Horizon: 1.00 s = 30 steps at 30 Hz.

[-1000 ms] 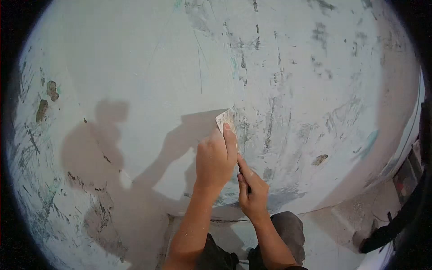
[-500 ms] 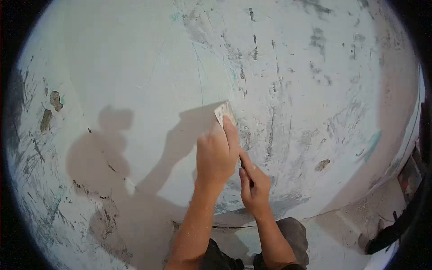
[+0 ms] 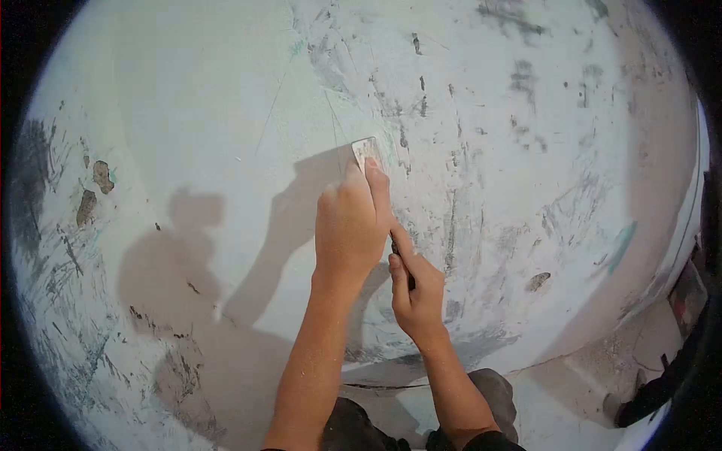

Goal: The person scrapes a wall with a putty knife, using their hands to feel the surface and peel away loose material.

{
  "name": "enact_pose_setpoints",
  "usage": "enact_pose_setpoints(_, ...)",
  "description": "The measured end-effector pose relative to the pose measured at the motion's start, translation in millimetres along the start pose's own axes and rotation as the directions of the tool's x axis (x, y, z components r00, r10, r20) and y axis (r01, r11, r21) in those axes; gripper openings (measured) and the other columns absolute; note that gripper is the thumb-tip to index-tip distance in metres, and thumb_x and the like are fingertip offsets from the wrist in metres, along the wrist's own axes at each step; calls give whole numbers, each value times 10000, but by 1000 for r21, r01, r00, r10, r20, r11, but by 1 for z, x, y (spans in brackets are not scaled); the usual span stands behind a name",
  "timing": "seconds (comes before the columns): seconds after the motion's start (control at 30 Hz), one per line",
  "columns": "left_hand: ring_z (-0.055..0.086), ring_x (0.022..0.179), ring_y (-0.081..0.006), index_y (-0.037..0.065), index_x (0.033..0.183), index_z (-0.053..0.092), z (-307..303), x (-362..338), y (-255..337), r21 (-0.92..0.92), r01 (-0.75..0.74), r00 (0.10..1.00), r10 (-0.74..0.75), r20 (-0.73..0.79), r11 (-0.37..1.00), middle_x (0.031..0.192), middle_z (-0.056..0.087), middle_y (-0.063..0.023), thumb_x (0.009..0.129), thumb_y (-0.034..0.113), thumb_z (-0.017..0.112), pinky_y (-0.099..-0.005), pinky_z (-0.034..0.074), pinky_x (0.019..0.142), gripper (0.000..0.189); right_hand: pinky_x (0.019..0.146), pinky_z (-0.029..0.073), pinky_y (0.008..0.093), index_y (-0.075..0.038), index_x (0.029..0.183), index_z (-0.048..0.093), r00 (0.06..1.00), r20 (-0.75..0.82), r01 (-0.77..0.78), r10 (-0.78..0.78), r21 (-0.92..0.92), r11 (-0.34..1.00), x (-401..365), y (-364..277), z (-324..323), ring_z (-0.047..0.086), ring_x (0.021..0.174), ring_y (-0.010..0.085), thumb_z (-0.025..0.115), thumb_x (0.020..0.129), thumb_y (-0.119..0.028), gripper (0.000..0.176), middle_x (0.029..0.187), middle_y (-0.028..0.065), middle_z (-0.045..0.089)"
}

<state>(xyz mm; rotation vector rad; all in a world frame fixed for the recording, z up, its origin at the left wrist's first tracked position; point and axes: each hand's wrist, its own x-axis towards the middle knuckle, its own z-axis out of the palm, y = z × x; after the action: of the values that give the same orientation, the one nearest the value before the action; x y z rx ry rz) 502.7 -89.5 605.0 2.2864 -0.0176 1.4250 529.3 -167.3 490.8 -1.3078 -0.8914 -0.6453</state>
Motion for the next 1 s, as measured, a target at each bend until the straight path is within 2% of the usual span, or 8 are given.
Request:
enact_pose_setpoints(0.23,508,471,-289,-64,686,479,-18,45,19,-9,-66,993,65,-97,998,532,468,-190,1017,294,375,-426,388,490,498,596,411,286,-72,1377,498,986,-62,160,-155,81,984,58,-18,7,434,585,199,537,913,8,472,685,148,466)
enact_pose_setpoints(0.3,530,503,-196,-39,686,504,-26,61,31,-77,-12,993,3,-119,997,533,490,-105,1021,294,383,-384,414,504,488,597,413,288,-75,1376,500,985,-58,164,-160,59,985,63,-32,5,435,586,206,536,912,12,474,690,149,475)
enact_pose_setpoints(0.4,491,411,-252,-43,596,472,-35,29,28,-224,-55,993,30,-116,973,470,445,-160,1009,233,414,-396,372,436,500,616,424,280,-84,1398,479,985,20,171,-170,-33,985,41,-44,-17,469,603,216,533,908,17,503,723,155,525)
enact_pose_setpoints(0.5,490,417,-241,-53,616,476,-31,-30,6,-368,26,999,-40,-31,929,484,432,-176,1006,226,449,-394,344,432,479,639,438,283,-92,1424,445,967,128,223,-222,1,975,-12,-36,-36,506,621,239,531,907,15,535,751,169,563)
enact_pose_setpoints(0.57,493,419,-275,-59,621,484,-13,-62,-17,-374,107,994,-106,24,921,493,445,-194,1003,217,456,-403,348,436,472,654,455,304,-98,1447,408,963,261,-71,74,-22,997,-48,-32,-46,522,628,273,534,917,-12,551,759,186,572)
enact_pose_setpoints(0.67,522,471,-383,-70,650,511,5,-92,-24,-203,213,971,-184,153,956,528,481,-241,997,213,452,-440,377,460,452,656,465,313,-98,1448,403,933,279,-218,229,-70,974,-81,-13,-46,523,619,284,538,931,-45,537,775,201,581)
enact_pose_setpoints(0.73,540,553,-461,-71,672,528,15,-100,-32,-169,155,982,-133,131,973,570,514,-270,989,212,454,-485,395,493,431,636,455,302,-103,1455,391,950,257,-166,178,-69,984,-88,3,-44,520,601,259,533,944,-62,533,745,188,569)
enact_pose_setpoints(1.0,574,592,-469,-72,709,533,14,-89,-30,-81,213,966,-198,168,974,587,535,-282,981,205,442,-510,425,532,399,604,435,291,-112,1456,395,912,301,-270,279,-71,960,-79,7,-40,489,584,216,514,952,-64,520,682,140,528)
